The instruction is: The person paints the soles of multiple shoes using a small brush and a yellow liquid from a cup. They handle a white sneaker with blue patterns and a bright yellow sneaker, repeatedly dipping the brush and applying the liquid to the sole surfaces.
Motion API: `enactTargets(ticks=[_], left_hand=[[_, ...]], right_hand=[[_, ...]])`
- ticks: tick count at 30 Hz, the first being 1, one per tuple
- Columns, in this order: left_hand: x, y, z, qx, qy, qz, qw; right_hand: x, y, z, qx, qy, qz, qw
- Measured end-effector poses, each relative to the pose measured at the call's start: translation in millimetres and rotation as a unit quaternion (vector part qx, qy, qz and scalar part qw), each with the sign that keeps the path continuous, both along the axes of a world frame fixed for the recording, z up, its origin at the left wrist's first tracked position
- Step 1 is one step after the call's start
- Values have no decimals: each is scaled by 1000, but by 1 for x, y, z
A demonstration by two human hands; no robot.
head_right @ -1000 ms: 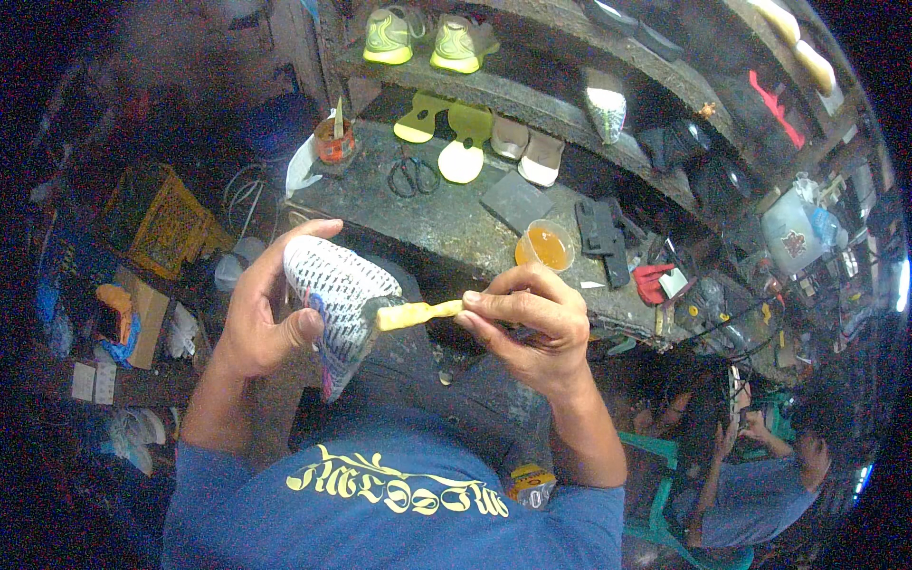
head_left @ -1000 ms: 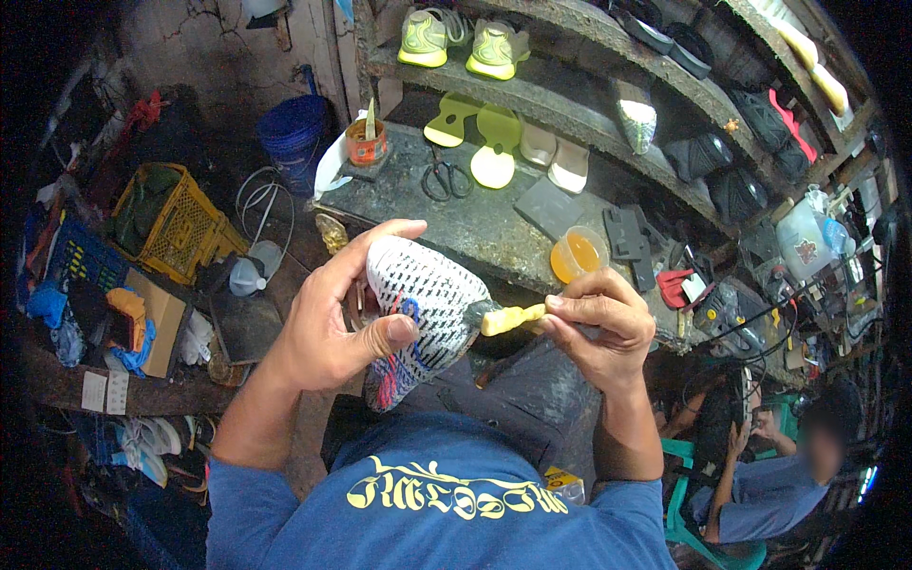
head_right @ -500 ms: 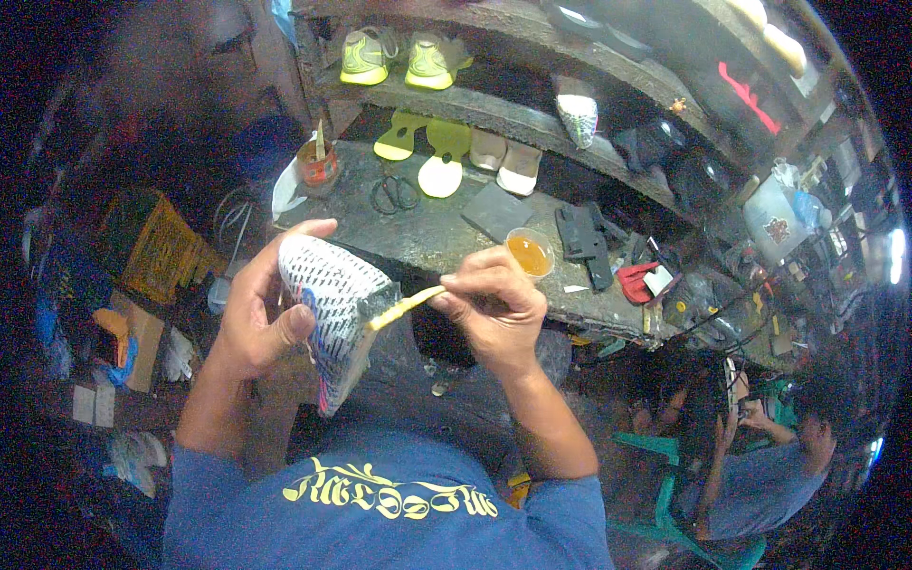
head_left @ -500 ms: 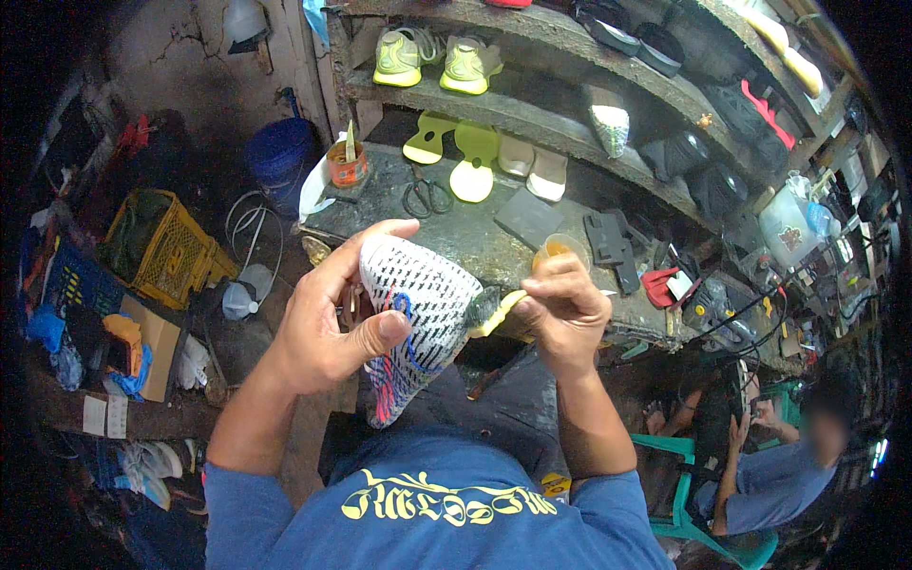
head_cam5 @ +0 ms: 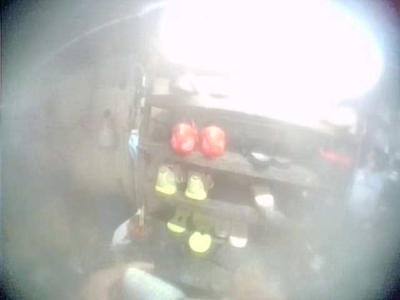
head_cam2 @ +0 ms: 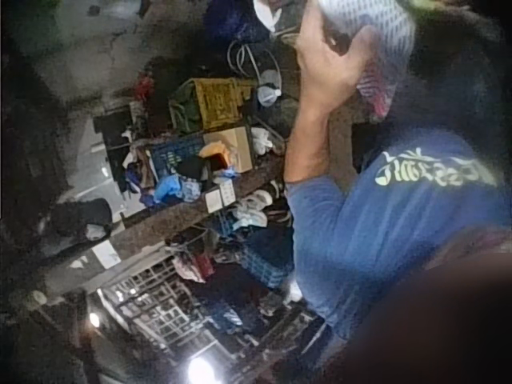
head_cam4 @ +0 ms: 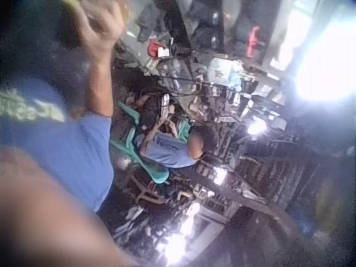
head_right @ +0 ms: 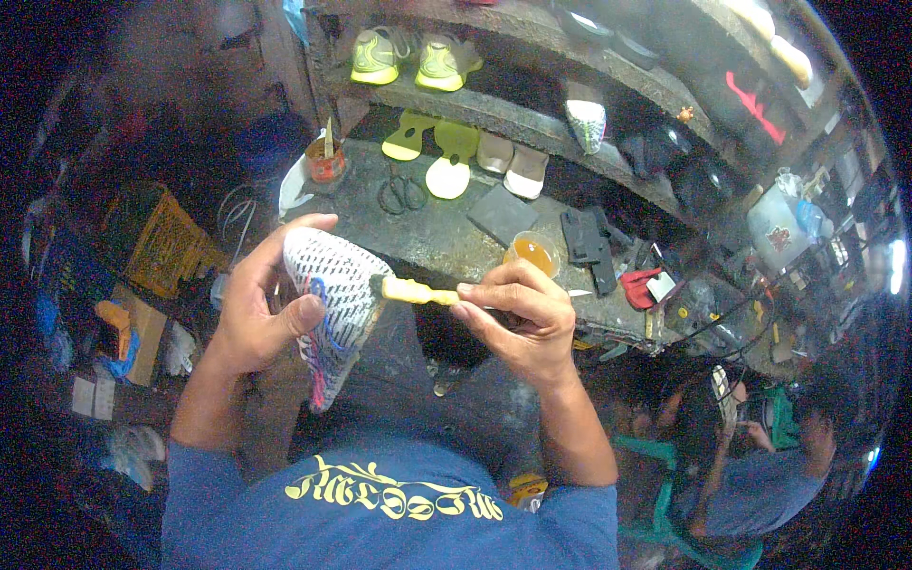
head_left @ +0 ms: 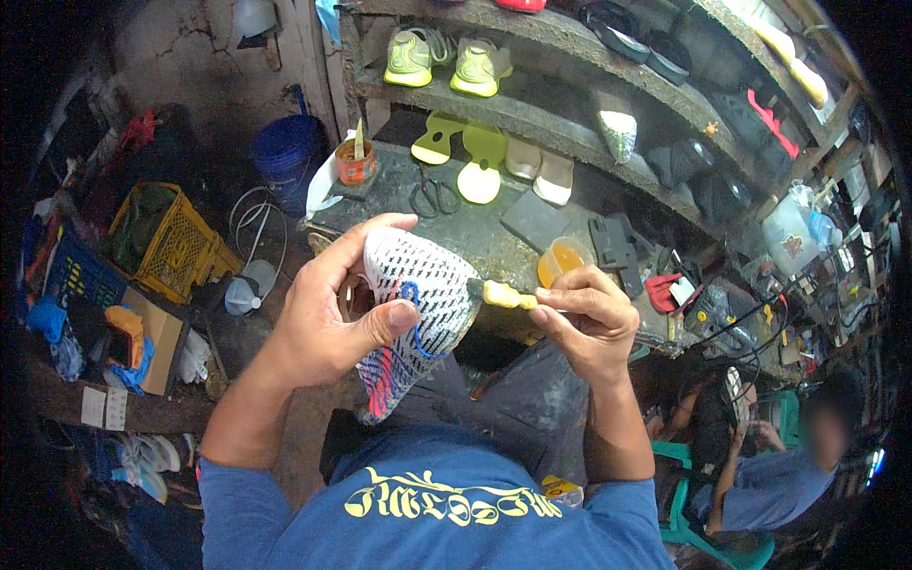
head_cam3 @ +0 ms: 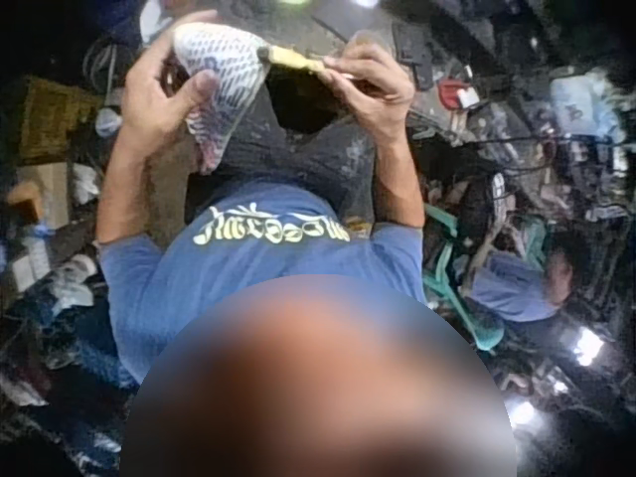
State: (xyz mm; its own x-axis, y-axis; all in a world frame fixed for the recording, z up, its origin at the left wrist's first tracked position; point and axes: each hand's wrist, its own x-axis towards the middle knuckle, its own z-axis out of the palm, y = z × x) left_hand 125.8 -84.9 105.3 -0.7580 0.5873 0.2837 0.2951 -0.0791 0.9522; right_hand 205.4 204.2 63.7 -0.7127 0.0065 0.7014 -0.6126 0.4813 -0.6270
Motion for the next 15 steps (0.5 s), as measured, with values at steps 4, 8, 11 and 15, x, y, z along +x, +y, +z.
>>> enactTargets(ticks=[4, 8, 11, 15], left_hand=[[-1, 3, -2, -3, -13, 8, 1000], [-2, 5, -3, -10, -10, 18, 1000], [-4, 7, -4, -6, -7, 19, 1000], [-6, 10, -7, 4, 4, 25, 1000]], right_hand=[[0, -3, 1, 7, 13, -12, 1000], [1, -1, 1, 28, 25, -18, 999], [0, 0, 0, 27, 32, -18, 999], [-1, -3, -3, 26, 52, -29, 998]])
